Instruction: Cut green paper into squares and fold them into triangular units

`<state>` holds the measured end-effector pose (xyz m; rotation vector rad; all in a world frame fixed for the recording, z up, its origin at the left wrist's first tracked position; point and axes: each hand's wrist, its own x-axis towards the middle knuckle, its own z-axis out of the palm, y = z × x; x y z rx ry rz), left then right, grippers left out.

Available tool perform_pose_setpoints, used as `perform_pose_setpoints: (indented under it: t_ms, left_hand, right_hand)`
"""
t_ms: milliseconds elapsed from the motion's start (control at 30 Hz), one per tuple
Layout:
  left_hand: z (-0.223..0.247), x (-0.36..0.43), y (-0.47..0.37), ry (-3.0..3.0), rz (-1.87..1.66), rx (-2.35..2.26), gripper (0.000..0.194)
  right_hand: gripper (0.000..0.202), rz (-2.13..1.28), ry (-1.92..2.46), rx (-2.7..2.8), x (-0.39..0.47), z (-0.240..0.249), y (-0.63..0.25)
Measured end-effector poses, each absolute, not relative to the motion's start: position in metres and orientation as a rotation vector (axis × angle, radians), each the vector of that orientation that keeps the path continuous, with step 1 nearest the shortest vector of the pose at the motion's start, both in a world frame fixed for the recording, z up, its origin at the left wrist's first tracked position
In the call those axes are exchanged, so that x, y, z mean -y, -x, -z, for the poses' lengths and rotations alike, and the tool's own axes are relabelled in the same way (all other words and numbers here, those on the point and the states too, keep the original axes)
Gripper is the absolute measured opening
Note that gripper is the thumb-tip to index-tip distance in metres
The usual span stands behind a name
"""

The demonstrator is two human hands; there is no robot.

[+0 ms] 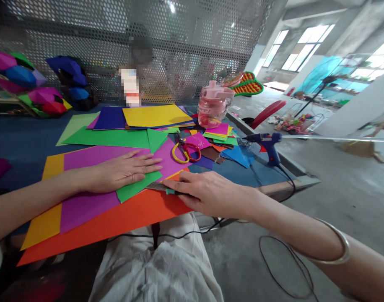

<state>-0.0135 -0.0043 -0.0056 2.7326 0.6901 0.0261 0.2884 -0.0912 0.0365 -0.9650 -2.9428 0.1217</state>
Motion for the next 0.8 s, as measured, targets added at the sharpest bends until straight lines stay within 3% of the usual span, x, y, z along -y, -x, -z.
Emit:
perform_pose_setpoints:
  t_ms: [800]
  left_hand:
    - [0.011,0.002,0.015,-2.748,-0.047,-0.687,0.05]
  right_hand:
    - [0.056,-0.175,0.979,3.025,0.098,-0.042,-0.276]
